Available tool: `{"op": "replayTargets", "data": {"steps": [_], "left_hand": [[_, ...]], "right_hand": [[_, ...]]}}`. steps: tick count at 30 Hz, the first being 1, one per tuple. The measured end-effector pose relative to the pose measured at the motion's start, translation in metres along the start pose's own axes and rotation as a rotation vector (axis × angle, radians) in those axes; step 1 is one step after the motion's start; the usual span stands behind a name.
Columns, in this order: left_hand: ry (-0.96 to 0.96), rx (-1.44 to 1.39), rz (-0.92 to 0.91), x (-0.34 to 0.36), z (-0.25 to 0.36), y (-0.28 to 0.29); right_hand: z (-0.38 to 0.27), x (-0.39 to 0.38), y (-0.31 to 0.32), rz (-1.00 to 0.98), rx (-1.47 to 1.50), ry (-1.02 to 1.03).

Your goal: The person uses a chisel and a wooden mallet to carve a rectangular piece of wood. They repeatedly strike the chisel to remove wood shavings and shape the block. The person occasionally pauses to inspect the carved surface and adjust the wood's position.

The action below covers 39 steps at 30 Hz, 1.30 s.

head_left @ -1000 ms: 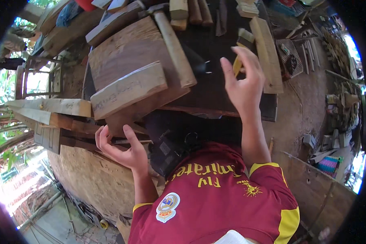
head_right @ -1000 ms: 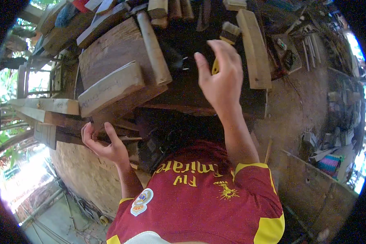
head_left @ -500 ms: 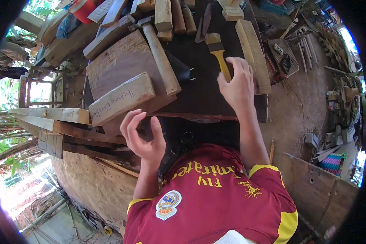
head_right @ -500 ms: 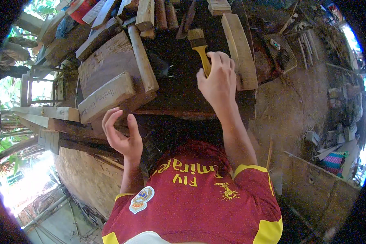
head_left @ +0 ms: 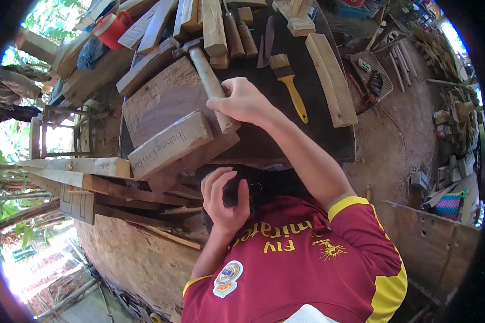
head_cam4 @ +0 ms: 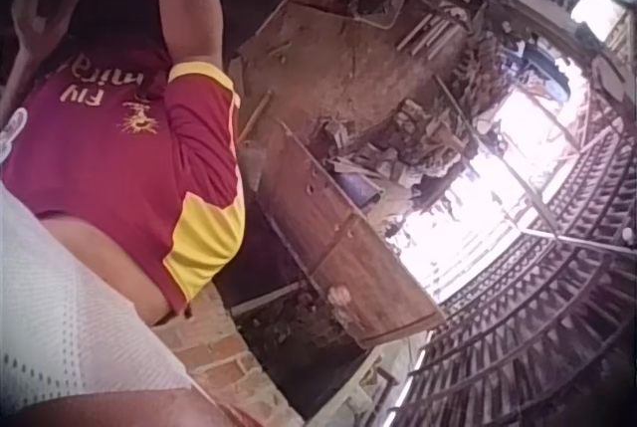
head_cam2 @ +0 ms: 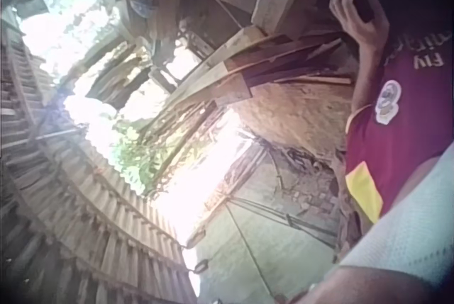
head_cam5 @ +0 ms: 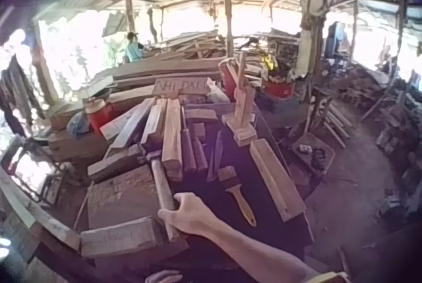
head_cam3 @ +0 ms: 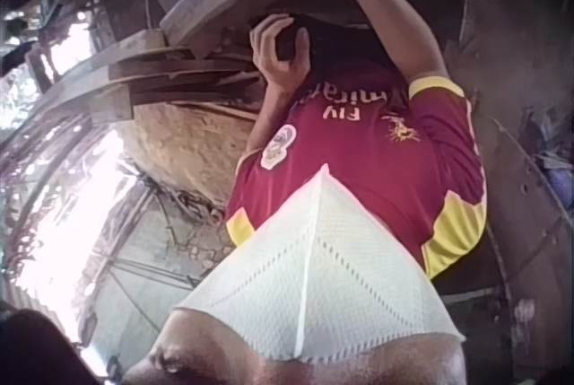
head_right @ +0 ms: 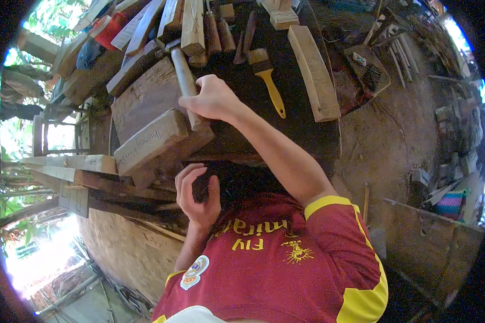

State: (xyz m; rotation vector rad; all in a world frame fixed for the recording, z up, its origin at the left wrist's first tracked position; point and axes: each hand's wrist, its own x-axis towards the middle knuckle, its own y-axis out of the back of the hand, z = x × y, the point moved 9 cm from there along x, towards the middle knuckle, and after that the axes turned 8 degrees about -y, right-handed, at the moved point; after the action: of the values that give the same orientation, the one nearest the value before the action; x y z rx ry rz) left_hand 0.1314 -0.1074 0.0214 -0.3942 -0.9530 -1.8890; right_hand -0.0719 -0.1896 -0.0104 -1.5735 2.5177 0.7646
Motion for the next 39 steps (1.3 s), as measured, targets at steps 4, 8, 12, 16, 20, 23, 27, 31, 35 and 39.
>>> {"op": "replayTargets", "data": {"steps": [4,8,12,16,20,23,27,31,35,39], "left_hand": [[0.029,-0.004,-0.009,-0.003,-0.004,-0.001],[0.036,0.014,-0.003,0.000,-0.010,-0.001],[0.052,0.032,-0.008,0.006,-0.015,-0.003],[0.041,0.051,-0.021,0.009,-0.017,-0.009],[0.042,0.026,-0.033,0.017,-0.021,-0.015],[0.052,0.023,-0.036,0.020,-0.024,-0.020],[0.032,0.062,-0.052,0.027,-0.019,-0.026],[0.015,0.093,-0.066,0.027,-0.015,-0.029],[-0.001,0.043,-0.066,0.030,-0.010,-0.032],[-0.064,0.029,-0.103,0.046,0.002,-0.033]], "right_hand": [[-0.010,0.004,-0.004,-0.215,0.469,-0.025],[-0.012,-0.011,-0.002,-0.345,0.745,0.075],[-0.002,-0.038,0.010,-0.382,0.790,0.139],[0.012,-0.082,0.025,-0.548,0.952,0.248],[0.021,-0.120,0.050,-0.592,1.036,0.373],[0.028,-0.139,0.074,-0.396,0.988,0.268],[0.048,-0.142,0.104,-0.004,0.723,0.103],[0.080,-0.124,0.116,0.103,0.652,0.000],[0.099,-0.101,0.113,0.129,0.662,0.024],[0.107,-0.091,0.111,0.081,0.694,-0.038]]}}
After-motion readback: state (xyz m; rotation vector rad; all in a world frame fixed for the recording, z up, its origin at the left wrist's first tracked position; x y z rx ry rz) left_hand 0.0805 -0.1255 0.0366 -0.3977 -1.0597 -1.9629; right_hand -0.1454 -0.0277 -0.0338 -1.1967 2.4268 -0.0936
